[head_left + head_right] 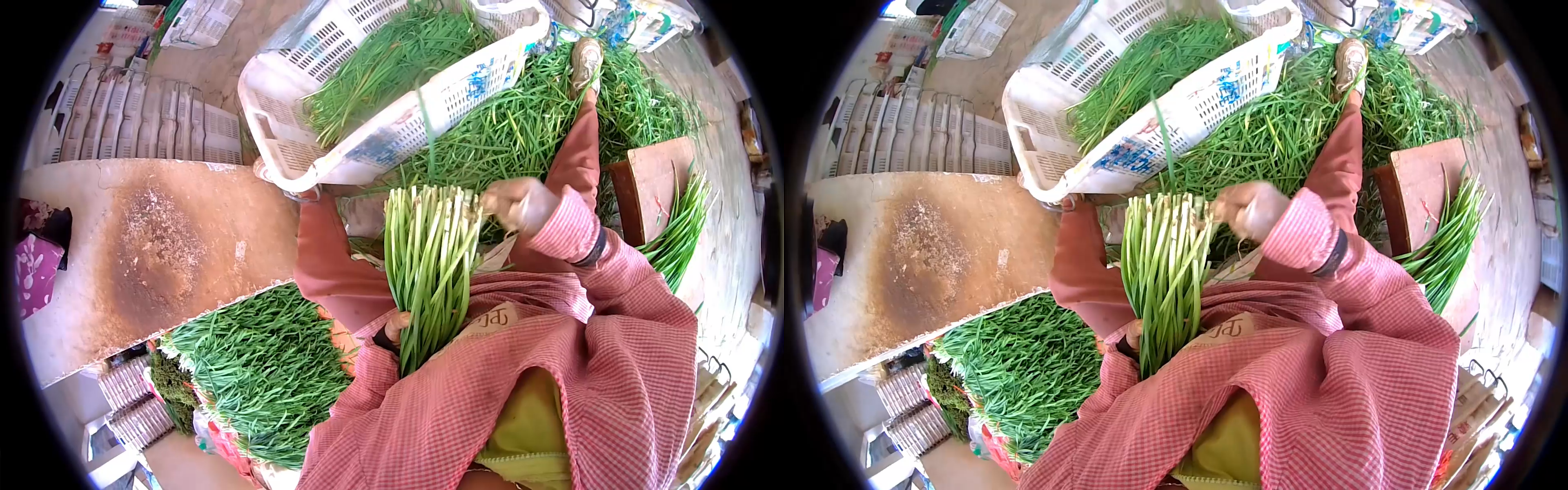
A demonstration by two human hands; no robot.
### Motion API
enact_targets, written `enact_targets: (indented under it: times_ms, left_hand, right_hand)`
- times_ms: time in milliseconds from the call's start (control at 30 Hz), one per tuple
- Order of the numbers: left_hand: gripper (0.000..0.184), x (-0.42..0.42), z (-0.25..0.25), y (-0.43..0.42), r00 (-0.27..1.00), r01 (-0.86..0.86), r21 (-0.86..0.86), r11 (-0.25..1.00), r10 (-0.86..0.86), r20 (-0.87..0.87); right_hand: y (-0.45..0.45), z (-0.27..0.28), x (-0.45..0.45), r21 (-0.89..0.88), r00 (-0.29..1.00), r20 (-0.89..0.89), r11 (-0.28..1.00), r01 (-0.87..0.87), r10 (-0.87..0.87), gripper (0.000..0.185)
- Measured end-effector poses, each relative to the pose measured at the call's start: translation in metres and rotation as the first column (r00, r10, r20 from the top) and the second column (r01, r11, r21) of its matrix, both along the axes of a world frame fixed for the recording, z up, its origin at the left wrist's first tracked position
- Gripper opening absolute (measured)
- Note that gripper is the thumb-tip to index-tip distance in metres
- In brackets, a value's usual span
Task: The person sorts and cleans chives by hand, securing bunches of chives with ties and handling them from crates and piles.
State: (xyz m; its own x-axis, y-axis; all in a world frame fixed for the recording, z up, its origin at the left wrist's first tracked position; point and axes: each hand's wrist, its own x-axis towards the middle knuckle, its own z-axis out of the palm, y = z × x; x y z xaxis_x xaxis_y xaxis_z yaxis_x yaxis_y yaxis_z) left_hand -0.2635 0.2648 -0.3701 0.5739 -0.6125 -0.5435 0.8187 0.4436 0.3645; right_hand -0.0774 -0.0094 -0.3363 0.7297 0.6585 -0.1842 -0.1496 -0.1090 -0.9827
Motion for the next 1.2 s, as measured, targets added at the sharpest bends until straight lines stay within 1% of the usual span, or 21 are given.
enact_targets:
  times_ms: [67,100,167,267,300,400,467,533,567,667,733,767,833,900,933,967,1000,1033,1100,1167,1200]
  left_hand:
    - [0.086,-0.002,0.001,0.002,1.0,-0.019,-0.003,1.0,0.019,-0.004]
    - [0.086,-0.003,0.001,0.003,1.0,-0.023,-0.005,1.0,0.023,-0.009]
    - [0.086,-0.004,-0.002,0.004,0.999,-0.028,-0.011,1.0,0.028,-0.015]
    - [0.085,-0.001,-0.003,0.001,1.0,-0.024,-0.021,1.0,0.023,-0.015]
    - [0.085,0.0,-0.004,0.001,1.0,-0.02,-0.024,1.0,0.019,-0.019]
    - [0.085,0.0,-0.005,-0.001,1.0,-0.021,-0.023,1.0,0.02,-0.023]
    - [0.084,-0.001,-0.004,0.0,0.999,-0.029,-0.018,0.999,0.028,-0.026]
    - [0.084,-0.002,-0.003,0.002,0.999,-0.038,-0.018,0.999,0.038,-0.033]
    - [0.084,-0.003,-0.001,0.003,0.999,-0.037,-0.02,0.999,0.036,-0.034]
    - [0.084,-0.005,-0.003,0.003,0.998,-0.054,-0.029,0.998,0.052,-0.041]
    - [0.083,-0.002,-0.004,0.003,0.998,-0.059,-0.023,0.998,0.058,-0.028]
    - [0.083,-0.002,-0.005,0.003,0.998,-0.062,-0.023,0.998,0.062,-0.031]
    - [0.083,-0.001,-0.004,0.003,0.997,-0.067,-0.026,0.997,0.066,-0.03]
    - [0.083,-0.004,-0.005,0.005,0.997,-0.066,-0.025,0.997,0.065,-0.039]
    - [0.083,-0.007,-0.006,0.007,0.997,-0.066,-0.025,0.998,0.064,-0.05]
    - [0.082,-0.009,-0.005,0.01,0.996,-0.066,-0.022,0.998,0.065,-0.057]
    - [0.082,-0.012,-0.004,0.011,0.995,-0.077,-0.016,0.997,0.076,-0.064]
    - [0.082,-0.014,-0.002,0.013,0.994,-0.085,-0.009,0.996,0.084,-0.072]
    - [0.079,-0.008,0.012,0.008,0.987,-0.158,0.07,0.985,0.159,0.0]
    - [0.074,0.003,0.027,0.006,0.986,-0.162,0.074,0.984,0.158,0.058]
    - [0.074,0.009,0.026,0.003,0.984,-0.168,0.069,0.983,0.163,0.073]
  right_hand:
    - [-0.018,-0.037,0.028,0.665,0.864,-0.464,0.722,0.194,0.195,0.009]
    - [-0.014,-0.02,0.034,0.695,0.953,0.219,0.719,-0.002,-0.21,0.011]
    - [-0.053,0.0,0.044,0.474,0.935,-0.32,0.829,0.298,-0.153,0.007]
    - [-0.027,0.038,0.013,0.245,0.784,-0.61,0.911,0.331,-0.12,0.015]
    - [-0.009,0.044,-0.006,0.091,0.997,-0.037,0.994,0.067,-0.064,0.018]
    - [0.026,0.048,-0.029,-0.234,0.973,-0.225,0.966,-0.114,0.06,0.024]
    - [0.032,0.038,-0.032,-0.128,0.976,-0.213,0.989,-0.076,0.048,0.019]
    - [0.025,0.0,-0.034,0.57,0.856,-0.514,0.768,0.292,0.057,0.016]
    - [0.011,-0.024,-0.002,0.733,0.952,-0.301,0.65,0.199,0.048,0.016]
    - [-0.047,-0.013,0.05,-0.041,0.875,0.107,0.877,0.479,-0.473,0.045]
    - [-0.053,0.011,0.029,-0.672,0.948,0.278,0.675,0.305,-0.152,0.077]
    - [-0.04,0.043,0.008,-0.683,0.976,0.179,0.73,0.034,0.123,0.098]
    - [-0.005,0.044,-0.028,-0.503,0.896,-0.04,0.766,-0.4,0.442,0.081]
    - [0.012,-0.011,-0.036,0.333,0.832,-0.114,0.81,-0.483,0.543,0.06]
    - [0.011,-0.036,-0.03,0.885,0.89,-0.153,0.461,-0.071,0.43,0.048]
    - [-0.012,-0.057,0.011,0.779,0.981,0.195,0.608,-0.151,-0.006,0.03]
    - [-0.041,-0.046,0.029,0.782,0.982,0.188,0.605,-0.149,-0.001,0.03]
    - [-0.074,-0.012,0.048,0.166,0.985,0.078,0.976,0.138,-0.152,0.045]
    - [-0.072,0.012,0.052,-0.537,0.937,0.123,0.772,0.34,-0.328,0.062]
    - [-0.022,0.015,-0.01,-0.627,0.977,0.209,0.763,0.159,-0.032,0.102]
    - [-0.001,-0.017,-0.035,-0.098,0.982,-0.111,0.985,0.143,-0.154,0.102]
